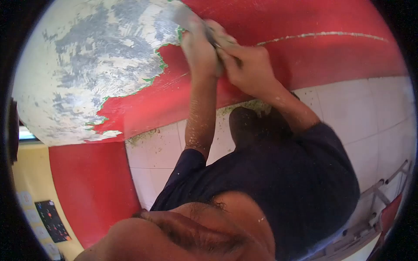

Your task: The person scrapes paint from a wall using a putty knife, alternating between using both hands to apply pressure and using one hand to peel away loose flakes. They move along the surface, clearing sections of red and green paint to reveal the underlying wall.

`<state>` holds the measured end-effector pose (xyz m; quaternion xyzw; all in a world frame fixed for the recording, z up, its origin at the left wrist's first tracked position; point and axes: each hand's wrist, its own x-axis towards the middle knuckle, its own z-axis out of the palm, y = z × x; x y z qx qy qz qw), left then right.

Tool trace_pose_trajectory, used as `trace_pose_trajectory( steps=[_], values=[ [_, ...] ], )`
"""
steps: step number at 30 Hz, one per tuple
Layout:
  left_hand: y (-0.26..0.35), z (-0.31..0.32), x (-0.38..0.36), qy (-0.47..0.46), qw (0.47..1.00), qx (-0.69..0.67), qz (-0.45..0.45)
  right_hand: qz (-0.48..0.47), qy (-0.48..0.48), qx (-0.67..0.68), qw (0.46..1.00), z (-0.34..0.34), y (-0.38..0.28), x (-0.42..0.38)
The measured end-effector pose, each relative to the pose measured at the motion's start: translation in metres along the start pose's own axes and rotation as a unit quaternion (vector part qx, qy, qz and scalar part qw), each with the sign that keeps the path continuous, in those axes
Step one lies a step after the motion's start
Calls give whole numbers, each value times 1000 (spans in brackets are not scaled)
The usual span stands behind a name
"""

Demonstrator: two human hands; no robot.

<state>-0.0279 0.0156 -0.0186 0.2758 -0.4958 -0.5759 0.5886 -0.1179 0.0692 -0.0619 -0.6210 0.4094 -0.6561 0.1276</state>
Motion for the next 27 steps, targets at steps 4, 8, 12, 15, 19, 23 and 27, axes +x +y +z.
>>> trace_pose_trajectory(
  steps=[4,8,12,15,19,23,27],
  values=[
    [-17,-37,-12,38,879,355,315,65,19,47,997,-46,12,-20],
    [6,-73,19,67,608,591,527,130,75,86,985,-74,25,-21],
    [20,-133,35,147,458,732,483,112,19,11,993,-99,46,-45],
    [82,-218,72,480,540,495,483,103,-44,27,993,-121,72,-64],
    [81,-196,98,627,442,532,358,125,-103,54,985,-127,85,-71],
    [-19,-76,55,68,541,684,484,75,-128,78,986,-108,89,-72],
    [-56,-96,46,-228,434,662,567,-99,-143,25,984,-98,79,-66]
  ],
)
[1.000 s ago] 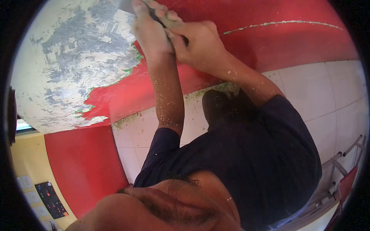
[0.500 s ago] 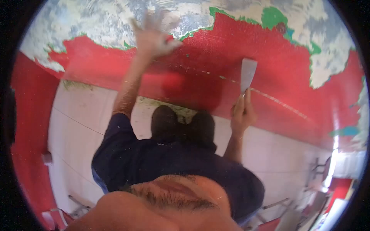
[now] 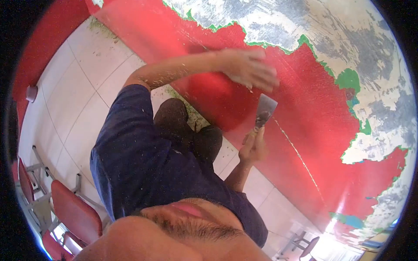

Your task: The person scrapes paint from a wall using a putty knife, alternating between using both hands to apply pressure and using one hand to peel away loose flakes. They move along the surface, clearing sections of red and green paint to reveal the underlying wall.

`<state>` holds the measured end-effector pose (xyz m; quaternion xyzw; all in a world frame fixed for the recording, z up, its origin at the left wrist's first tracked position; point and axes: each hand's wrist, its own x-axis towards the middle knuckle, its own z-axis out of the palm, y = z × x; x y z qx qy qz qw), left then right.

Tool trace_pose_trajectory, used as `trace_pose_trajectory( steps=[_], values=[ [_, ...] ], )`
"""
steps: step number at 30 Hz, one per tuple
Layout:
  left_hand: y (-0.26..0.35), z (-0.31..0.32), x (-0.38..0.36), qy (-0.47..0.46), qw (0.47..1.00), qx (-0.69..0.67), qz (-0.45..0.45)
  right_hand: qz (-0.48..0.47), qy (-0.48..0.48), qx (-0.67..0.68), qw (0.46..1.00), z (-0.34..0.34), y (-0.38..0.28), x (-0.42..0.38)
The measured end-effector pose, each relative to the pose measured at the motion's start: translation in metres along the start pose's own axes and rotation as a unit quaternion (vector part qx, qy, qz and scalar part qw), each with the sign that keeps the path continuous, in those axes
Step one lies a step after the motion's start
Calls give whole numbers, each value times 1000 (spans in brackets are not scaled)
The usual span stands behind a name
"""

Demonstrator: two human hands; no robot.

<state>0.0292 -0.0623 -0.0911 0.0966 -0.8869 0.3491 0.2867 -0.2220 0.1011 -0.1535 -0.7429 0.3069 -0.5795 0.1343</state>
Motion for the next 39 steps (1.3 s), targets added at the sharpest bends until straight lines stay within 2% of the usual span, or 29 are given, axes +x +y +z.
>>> trace_pose_trajectory(
  steps=[1,2,3,4,6,7,9,11,12,13,15,16,17,18,19,21,22,24,26,27,29,30,34,35,38,39],
  values=[
    [-4,-27,-4,-90,980,-27,-174,-51,-4,-24,998,0,0,2],
    [-14,-68,-5,-175,923,-53,-338,-47,-1,0,999,0,2,0],
    [-32,-62,-36,-59,878,31,-474,-39,2,23,999,-1,4,-8],
    [-47,-65,-59,80,799,78,-591,-27,3,46,999,-7,5,-20],
    [-70,-69,-79,227,659,197,-690,0,-58,-23,998,-18,18,-42],
    [-72,-69,-76,320,589,392,-630,11,-90,-58,994,-24,25,-49],
    [-63,-26,-66,387,594,325,-625,43,-99,-38,993,-31,33,-61],
    [-24,-7,-42,252,699,262,-616,67,-84,-7,994,-24,29,-62],
    [19,-12,-21,76,773,226,-588,73,-69,12,995,-18,23,-56],
    [47,-3,-20,158,857,135,-472,77,-57,30,995,-13,19,-47],
    [80,12,-41,70,968,59,-232,95,-34,45,994,2,15,-34],
    [100,12,-50,29,938,-125,-321,108,-21,49,993,8,11,-29],
    [117,4,-57,-14,869,-301,-391,127,-28,83,988,18,5,-20],
    [125,-4,-57,-57,764,-464,-444,146,-35,116,982,31,-3,-10],
    [131,-7,-46,69,688,-528,-493,170,-41,143,974,39,-12,-2],
    [125,-23,-8,298,473,-620,-551,159,-115,122,973,56,-24,17],
    [119,-15,-1,326,407,-674,-523,170,-111,147,968,64,-36,28],
    [95,-46,24,350,272,-778,-445,212,-87,210,950,74,-50,49],
    [81,-71,41,319,343,-738,-485,272,-43,291,916,79,-57,62],
    [75,-77,49,301,381,-715,-502,270,-16,301,915,83,-62,64],
    [61,-76,58,259,413,-706,-514,260,41,325,908,92,-67,69],
    [55,-76,62,236,428,-700,-520,240,56,272,930,94,-66,76],
    [46,-74,76,247,406,-682,-556,171,103,98,975,102,-52,83],
    [46,-66,76,281,410,-688,-530,151,105,59,981,101,-48,85],
    [31,-80,93,276,422,-673,-541,171,120,26,978,102,-61,104],
    [25,-80,96,265,444,-660,-545,190,121,27,974,100,-67,108]
  ],
)
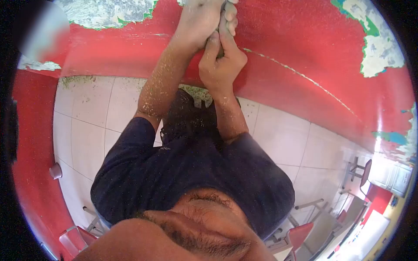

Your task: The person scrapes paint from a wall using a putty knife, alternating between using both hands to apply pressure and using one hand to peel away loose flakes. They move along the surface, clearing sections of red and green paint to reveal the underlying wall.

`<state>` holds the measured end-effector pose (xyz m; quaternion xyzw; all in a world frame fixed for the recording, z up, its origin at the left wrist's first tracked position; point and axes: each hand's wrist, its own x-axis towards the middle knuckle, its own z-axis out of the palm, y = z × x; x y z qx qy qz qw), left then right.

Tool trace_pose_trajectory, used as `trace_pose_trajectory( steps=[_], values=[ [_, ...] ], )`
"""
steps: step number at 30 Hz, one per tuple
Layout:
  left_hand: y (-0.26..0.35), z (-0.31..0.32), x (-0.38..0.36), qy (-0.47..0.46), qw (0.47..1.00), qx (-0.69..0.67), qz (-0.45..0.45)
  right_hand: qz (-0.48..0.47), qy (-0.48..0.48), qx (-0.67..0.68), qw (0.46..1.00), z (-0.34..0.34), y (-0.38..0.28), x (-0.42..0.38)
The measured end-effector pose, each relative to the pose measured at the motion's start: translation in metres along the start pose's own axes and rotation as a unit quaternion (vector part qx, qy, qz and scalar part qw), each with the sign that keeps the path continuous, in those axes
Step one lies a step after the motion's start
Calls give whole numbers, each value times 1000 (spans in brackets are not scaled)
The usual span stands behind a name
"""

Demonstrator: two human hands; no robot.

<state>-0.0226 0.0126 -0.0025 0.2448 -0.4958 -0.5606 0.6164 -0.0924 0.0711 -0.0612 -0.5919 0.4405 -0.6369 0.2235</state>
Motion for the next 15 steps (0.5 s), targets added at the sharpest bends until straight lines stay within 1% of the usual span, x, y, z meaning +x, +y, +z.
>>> trace_pose_trajectory(
  steps=[3,4,6,8,9,11,12,13,15],
  values=[
    [-20,-3,-15,2,998,-51,-29,-84,21,37,996,-5,8,-11],
    [-24,-2,-20,14,997,-59,-48,-71,18,29,997,-5,11,-10],
    [-20,-2,-12,4,999,-38,-29,-35,16,6,999,-6,18,-15],
    [-23,-4,-9,-1,999,-35,-29,-46,43,-6,998,-1,25,-16],
    [-23,-4,-8,2,998,-41,-39,-52,53,-8,997,3,27,-16],
    [-26,-2,-15,16,996,-55,-72,-28,46,6,999,-5,24,-25],
    [-24,-2,-12,15,997,-50,-57,-26,47,13,998,-7,23,-22],
    [-23,-1,-4,8,998,-46,-38,-44,53,7,998,-5,23,-12],
    [-26,3,-4,3,999,-40,-25,-56,63,-12,996,-3,23,-9]
  ],
)
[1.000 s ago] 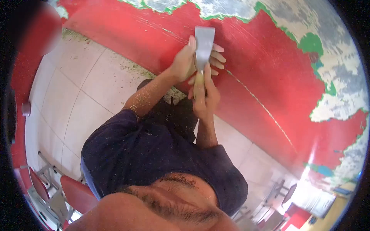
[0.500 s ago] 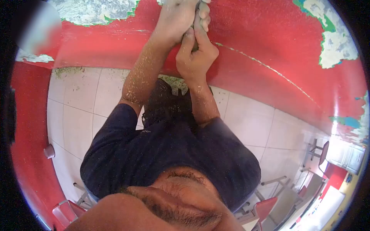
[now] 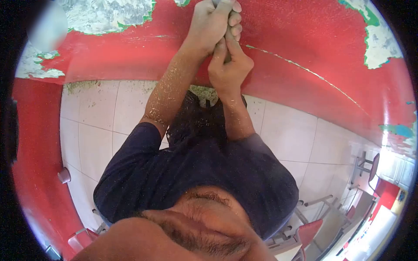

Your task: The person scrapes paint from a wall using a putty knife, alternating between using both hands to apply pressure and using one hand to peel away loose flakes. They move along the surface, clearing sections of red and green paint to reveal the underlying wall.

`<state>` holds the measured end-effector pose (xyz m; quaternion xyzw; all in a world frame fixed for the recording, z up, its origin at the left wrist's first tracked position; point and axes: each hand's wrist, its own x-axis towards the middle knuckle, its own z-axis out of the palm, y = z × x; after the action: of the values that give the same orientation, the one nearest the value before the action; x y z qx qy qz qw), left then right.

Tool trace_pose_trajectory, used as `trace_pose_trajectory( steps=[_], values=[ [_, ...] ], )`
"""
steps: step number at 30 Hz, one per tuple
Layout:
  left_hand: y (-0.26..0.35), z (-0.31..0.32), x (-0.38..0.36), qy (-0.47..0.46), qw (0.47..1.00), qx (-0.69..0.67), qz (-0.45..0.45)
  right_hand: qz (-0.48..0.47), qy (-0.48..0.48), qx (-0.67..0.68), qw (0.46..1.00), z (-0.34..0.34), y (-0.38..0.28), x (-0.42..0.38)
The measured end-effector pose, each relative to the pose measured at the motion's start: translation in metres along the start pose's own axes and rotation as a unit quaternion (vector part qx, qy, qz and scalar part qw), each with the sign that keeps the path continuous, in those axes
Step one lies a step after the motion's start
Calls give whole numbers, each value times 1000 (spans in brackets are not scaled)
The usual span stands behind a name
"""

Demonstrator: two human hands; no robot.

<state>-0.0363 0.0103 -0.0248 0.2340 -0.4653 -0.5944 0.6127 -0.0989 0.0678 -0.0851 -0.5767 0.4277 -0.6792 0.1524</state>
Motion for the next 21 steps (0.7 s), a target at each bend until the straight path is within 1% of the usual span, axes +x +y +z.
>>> trace_pose_trajectory(
  steps=[1,4,6,8,9,11,13,15,17,20,21],
  values=[
    [7,2,0,-4,1000,16,13,-14,6,-11,1000,1,2,3],
    [0,0,-11,17,997,-13,-70,-36,1,-32,999,-3,3,-6],
    [6,0,-1,17,1000,-9,-20,-69,-2,-26,997,-9,14,-8],
    [4,6,0,13,1000,-10,2,-3,-40,-25,999,-9,-7,11],
    [16,12,8,17,999,-26,8,28,-58,-25,998,-11,-13,19],
    [12,11,-1,27,999,6,-27,28,-75,-15,997,-18,-15,13],
    [2,8,-11,43,998,25,-45,-58,-16,-5,998,-17,-3,5],
    [-5,6,-12,56,997,1,-52,-28,-34,-5,999,-18,0,2],
    [-5,7,-15,62,996,-8,-64,27,-40,-1,999,-21,-5,-5],
    [-7,4,-17,62,995,17,-75,-2,-14,-6,1000,-14,8,-10],
    [-10,3,-20,53,996,0,-75,14,-11,4,1000,-15,4,-17]
  ],
)
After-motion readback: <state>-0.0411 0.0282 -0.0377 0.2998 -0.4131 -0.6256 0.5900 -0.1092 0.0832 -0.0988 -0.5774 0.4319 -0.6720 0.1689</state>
